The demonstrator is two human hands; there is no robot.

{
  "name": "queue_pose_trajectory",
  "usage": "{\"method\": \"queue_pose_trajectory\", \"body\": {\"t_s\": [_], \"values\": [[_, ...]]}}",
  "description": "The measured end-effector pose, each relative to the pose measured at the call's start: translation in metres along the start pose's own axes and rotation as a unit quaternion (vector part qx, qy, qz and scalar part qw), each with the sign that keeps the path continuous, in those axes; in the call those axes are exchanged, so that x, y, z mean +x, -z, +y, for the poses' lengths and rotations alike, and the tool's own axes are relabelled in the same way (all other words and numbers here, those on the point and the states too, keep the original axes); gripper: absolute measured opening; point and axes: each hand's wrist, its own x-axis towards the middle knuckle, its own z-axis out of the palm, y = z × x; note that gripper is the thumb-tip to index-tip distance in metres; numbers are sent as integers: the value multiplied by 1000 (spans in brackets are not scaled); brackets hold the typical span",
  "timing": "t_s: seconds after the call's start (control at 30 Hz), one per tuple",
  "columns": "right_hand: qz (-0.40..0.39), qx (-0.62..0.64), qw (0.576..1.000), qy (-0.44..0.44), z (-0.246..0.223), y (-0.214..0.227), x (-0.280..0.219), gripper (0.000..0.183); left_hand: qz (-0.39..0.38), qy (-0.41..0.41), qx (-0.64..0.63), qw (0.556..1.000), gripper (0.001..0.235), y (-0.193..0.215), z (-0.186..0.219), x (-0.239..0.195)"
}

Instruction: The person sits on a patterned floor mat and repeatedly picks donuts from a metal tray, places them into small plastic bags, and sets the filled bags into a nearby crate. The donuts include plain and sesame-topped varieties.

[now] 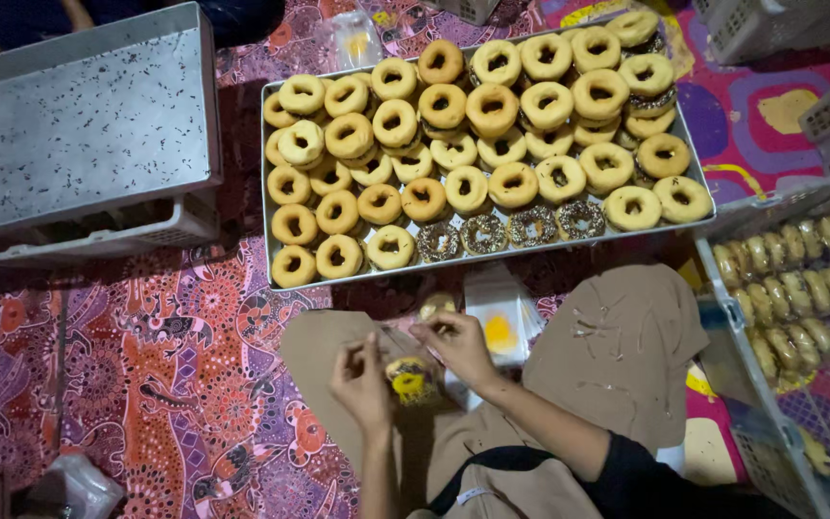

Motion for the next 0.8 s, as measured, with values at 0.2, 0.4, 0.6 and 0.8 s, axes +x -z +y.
{"method": "queue_pose_trajectory", "body": {"t_s": [0.2, 0.4, 0.6, 0.8], "values": [[-45, 12, 988, -144, 42, -42, -1, 18, 43, -111, 230, 966, 16, 51, -23, 5], [-60, 27, 981, -185, 107, -28, -37, 41, 35, 10, 130, 991, 17, 77, -91, -9], [82, 14, 996, -15, 149, -13, -10, 63, -69, 133, -87, 985, 24, -15, -142, 21], [188, -438, 876, -74, 144, 21, 41, 71, -124, 29, 378, 917, 73, -93, -204, 92]]}}
